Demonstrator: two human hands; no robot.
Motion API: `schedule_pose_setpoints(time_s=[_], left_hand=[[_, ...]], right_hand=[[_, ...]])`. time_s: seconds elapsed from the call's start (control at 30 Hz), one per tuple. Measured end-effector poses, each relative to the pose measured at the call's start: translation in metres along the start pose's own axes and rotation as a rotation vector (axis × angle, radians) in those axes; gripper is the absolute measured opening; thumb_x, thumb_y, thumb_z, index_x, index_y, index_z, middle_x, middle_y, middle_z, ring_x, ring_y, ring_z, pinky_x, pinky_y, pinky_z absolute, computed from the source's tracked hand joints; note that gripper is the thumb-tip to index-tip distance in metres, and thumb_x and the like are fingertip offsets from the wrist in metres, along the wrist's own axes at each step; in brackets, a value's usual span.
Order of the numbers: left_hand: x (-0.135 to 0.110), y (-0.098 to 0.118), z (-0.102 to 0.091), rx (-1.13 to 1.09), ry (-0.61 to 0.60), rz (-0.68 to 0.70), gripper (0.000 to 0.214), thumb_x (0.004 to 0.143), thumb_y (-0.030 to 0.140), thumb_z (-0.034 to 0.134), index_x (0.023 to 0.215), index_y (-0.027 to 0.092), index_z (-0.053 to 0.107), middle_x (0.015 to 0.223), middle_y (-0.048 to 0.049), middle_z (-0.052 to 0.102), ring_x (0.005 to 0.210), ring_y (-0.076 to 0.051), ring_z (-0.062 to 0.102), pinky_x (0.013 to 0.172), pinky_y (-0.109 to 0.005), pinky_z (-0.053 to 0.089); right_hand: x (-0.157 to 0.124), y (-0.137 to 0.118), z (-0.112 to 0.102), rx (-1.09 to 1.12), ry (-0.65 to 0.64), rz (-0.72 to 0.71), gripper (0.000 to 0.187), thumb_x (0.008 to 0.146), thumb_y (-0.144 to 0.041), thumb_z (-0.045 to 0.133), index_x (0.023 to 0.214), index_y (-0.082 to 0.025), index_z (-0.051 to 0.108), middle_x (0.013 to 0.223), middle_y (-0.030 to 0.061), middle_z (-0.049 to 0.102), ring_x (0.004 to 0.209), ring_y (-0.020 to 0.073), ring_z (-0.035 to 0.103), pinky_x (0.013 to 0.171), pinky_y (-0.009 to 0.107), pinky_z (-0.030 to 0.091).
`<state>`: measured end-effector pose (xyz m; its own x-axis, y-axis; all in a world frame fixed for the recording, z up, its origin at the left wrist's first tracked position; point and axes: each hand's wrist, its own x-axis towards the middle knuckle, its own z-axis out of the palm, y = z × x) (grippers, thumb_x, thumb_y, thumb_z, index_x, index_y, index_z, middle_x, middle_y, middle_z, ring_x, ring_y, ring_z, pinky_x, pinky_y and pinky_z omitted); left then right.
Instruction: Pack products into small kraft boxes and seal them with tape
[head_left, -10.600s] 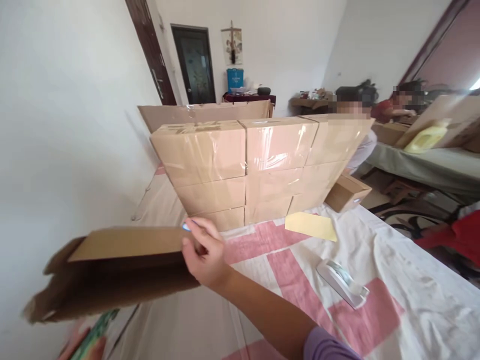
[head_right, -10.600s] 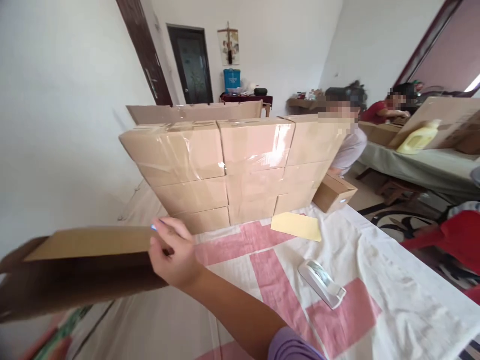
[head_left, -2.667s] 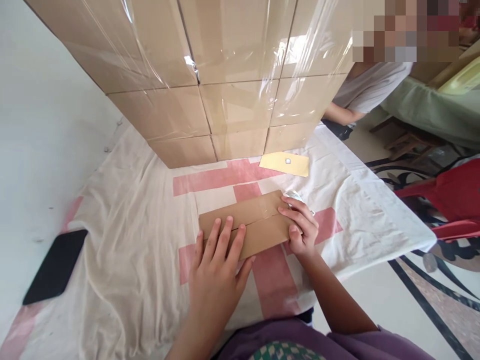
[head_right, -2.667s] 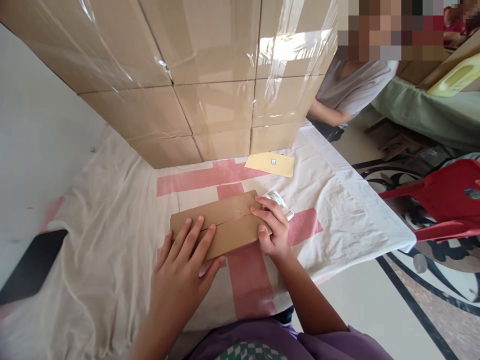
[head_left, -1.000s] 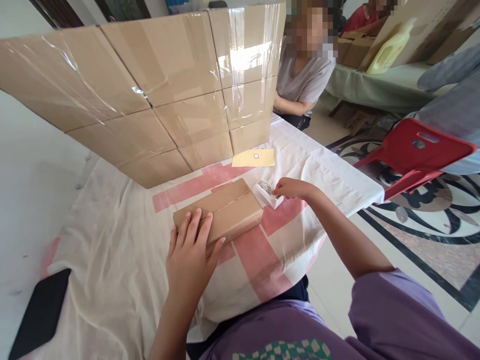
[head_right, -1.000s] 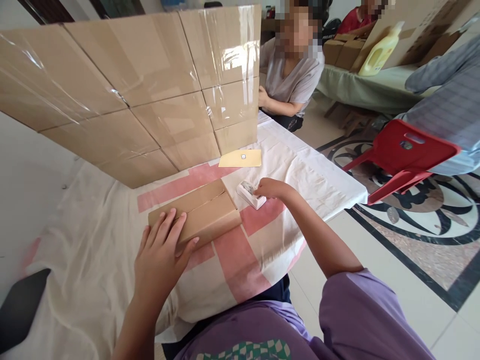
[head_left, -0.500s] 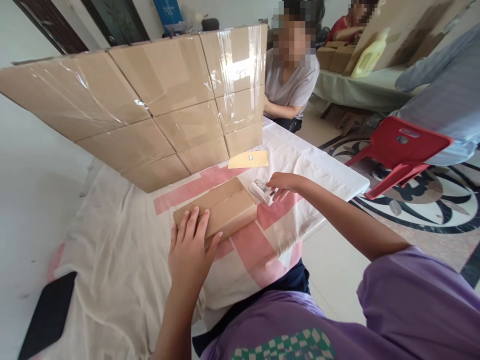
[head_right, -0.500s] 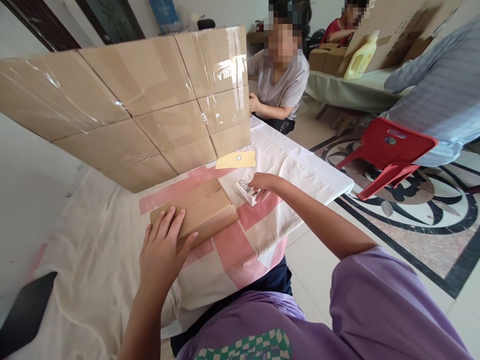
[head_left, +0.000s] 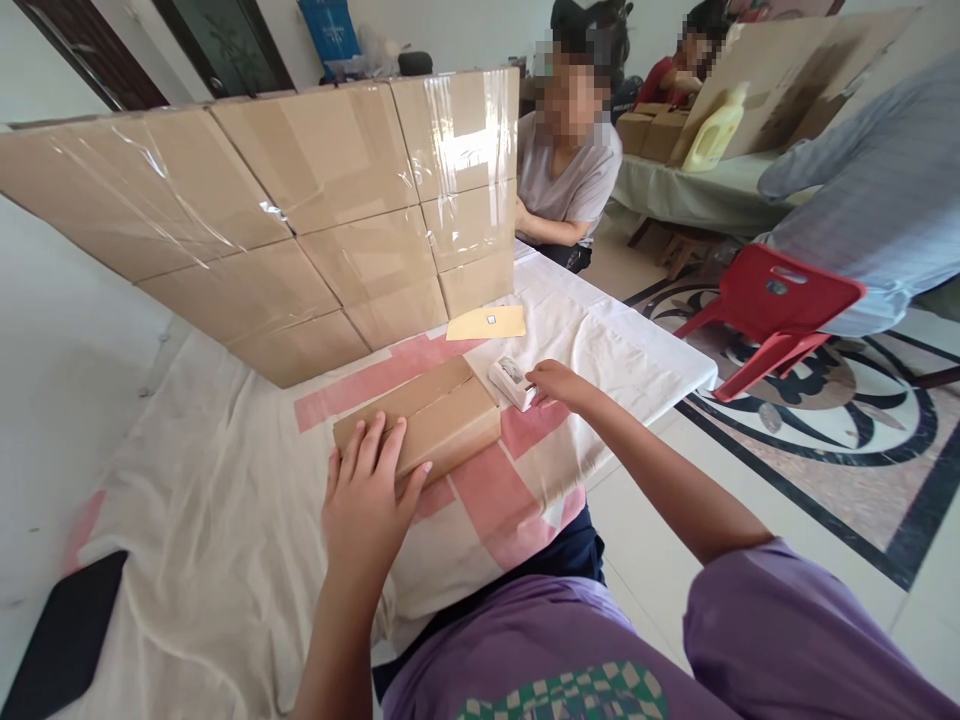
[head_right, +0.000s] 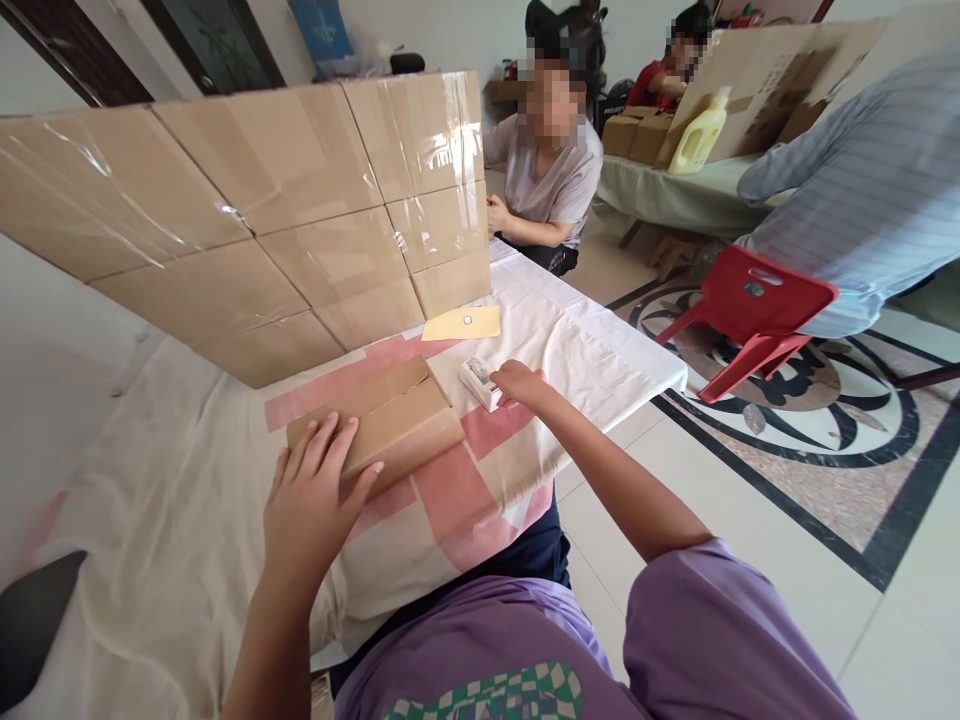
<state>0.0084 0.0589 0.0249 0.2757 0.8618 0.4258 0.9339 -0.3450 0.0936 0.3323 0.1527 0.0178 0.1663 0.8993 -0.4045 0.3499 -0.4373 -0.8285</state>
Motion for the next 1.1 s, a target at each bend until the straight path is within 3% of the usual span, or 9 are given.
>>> schedule_pose_setpoints(time_s=[0.23, 0.63, 0.87, 1.1], left_hand=[[0.000, -0.001, 0.002, 0.014, -0.002, 0.007, 0.059, 0.104, 0.051, 0.044, 0.152, 0.018, 0.051, 0.161, -0.0120, 0.047, 0.149, -0.037, 0.042, 0.122, -0.057, 0.030], [0.000, 0.000, 0.001, -0.019, -0.002, -0.018, 0.058, 0.103, 0.050, 0.046, 0.152, 0.019, 0.051, 0.160, -0.0119, 0.048, 0.149, -0.037, 0.042, 0.124, -0.058, 0.029], [-0.001, -0.001, 0.002, -0.024, 0.015, -0.011, 0.059, 0.102, 0.050, 0.048, 0.152, 0.019, 0.051, 0.160, -0.0121, 0.048, 0.149, -0.037, 0.043, 0.124, -0.058, 0.028], [-0.002, -0.001, 0.000, -0.040, 0.012, -0.024, 0.059, 0.101, 0.050, 0.050, 0.153, 0.021, 0.050, 0.160, -0.0117, 0.048, 0.150, -0.037, 0.042, 0.125, -0.056, 0.028]], right_hand=[[-0.002, 0.006, 0.010, -0.004, 0.065, -0.011, 0.020, 0.083, -0.017, 0.063, 0.068, -0.019, 0.051, 0.061, 0.0036, 0.063, 0.067, 0.0189, 0.068, 0.059, 0.024, 0.051], [0.009, 0.028, 0.009, 0.213, -0.027, -0.046, 0.012, 0.084, -0.015, 0.059, 0.072, -0.017, 0.058, 0.070, 0.0042, 0.067, 0.071, 0.0167, 0.071, 0.067, 0.024, 0.058], [0.003, 0.040, 0.013, 0.272, 0.018, -0.117, 0.020, 0.084, -0.020, 0.063, 0.067, -0.020, 0.054, 0.074, 0.0045, 0.066, 0.080, 0.0172, 0.071, 0.075, 0.023, 0.059], [0.005, 0.052, 0.017, 0.380, 0.045, -0.163, 0.008, 0.082, -0.026, 0.058, 0.078, -0.020, 0.060, 0.084, 0.0030, 0.062, 0.080, 0.0158, 0.068, 0.079, 0.027, 0.061]])
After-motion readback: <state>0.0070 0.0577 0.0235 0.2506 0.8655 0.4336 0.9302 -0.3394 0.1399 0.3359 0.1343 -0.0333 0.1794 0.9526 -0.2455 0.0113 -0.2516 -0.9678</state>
